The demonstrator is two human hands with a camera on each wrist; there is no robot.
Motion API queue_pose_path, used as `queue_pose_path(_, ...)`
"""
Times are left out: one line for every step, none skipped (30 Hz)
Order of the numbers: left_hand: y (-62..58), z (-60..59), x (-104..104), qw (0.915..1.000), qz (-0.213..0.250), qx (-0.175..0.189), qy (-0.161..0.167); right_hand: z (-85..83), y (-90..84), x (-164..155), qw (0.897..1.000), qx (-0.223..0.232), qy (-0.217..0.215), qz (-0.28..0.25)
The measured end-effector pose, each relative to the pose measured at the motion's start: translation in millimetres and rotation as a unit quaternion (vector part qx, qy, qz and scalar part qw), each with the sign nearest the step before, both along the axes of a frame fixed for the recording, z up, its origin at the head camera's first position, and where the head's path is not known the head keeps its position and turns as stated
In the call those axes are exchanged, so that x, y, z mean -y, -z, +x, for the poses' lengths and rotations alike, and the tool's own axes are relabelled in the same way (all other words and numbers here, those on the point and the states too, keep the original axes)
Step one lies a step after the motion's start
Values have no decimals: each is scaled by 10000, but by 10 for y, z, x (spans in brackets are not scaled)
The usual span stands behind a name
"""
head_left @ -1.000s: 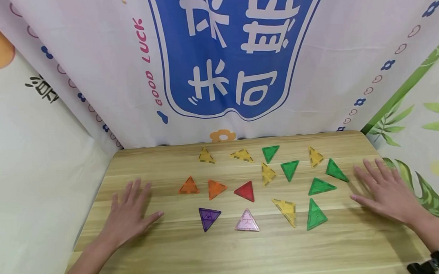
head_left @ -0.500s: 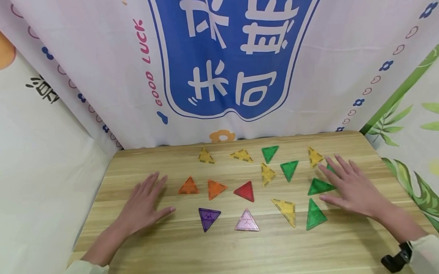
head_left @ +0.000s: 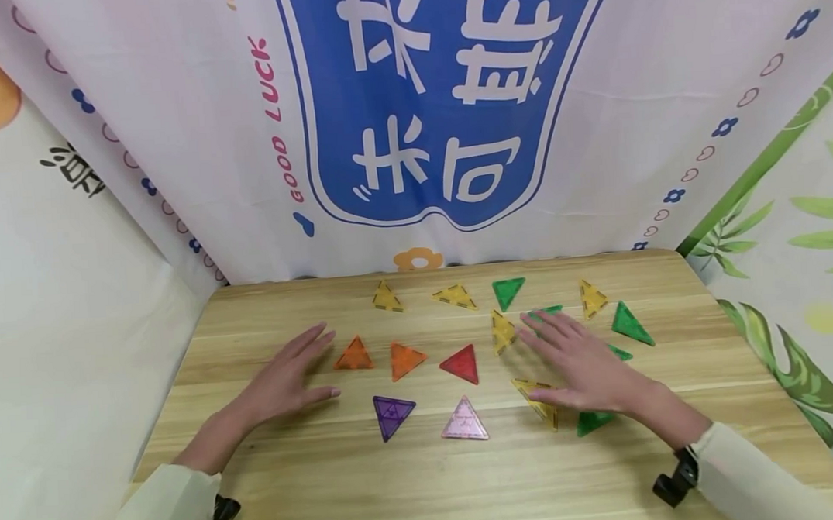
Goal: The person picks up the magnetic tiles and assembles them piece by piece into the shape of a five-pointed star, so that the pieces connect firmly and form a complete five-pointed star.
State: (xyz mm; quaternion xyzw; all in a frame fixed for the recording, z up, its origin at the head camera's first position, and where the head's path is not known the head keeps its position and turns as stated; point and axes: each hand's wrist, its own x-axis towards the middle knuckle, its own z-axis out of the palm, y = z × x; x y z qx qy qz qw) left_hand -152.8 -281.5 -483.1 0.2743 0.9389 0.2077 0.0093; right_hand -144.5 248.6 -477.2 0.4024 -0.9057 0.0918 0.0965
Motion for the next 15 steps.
queue_pose_path(10,-22,-8,9999,55,89,18,-4,5,70,9999,65,-81,-39)
queue_pose_path(17,-44,-16,9997,105,196,23,-5,7,141,9997,132,-169,-106)
queue_pose_path(25,-66,-22,9995,139,287,30,-4,8,213,9993,205,-256,-166)
queue_pose_path(28,-88,-29,9992,163,363,44,-3,17,283,9987,272,-339,-254)
queue_pose_path(28,-112,-35,9988,189,448,56,0,25,353,9980,336,-420,-347)
queue_pose_path(28,-135,-43,9983,218,536,69,2,36,424,9971,387,-494,-440)
queue_pose_path(29,-159,-49,9978,231,614,77,2,50,496,9960,438,-572,-530)
queue_pose_path(29,-182,-54,9974,246,677,87,5,64,567,9950,486,-627,-601)
queue_pose_path(30,-205,-60,9971,245,713,108,8,76,636,9939,558,-676,-669)
queue_pose_path(30,-225,-69,9967,251,764,126,11,90,704,9927,607,-727,-749)
queue_pose_path(33,-244,-76,9962,264,821,133,15,102,771,9917,675,-751,-790)
queue_pose_path(34,-258,-86,9958,275,865,148,19,113,837,9907,732,-788,-835)
queue_pose_path(35,-271,-93,9955,283,887,166,27,122,904,9894,812,-832,-874)
queue_pose_path(36,-281,-100,9954,297,892,196,37,131,969,9880,889,-871,-920)
queue_pose_path(36,-290,-108,9952,309,902,217,46,141,1033,9866,951,-912,-960)
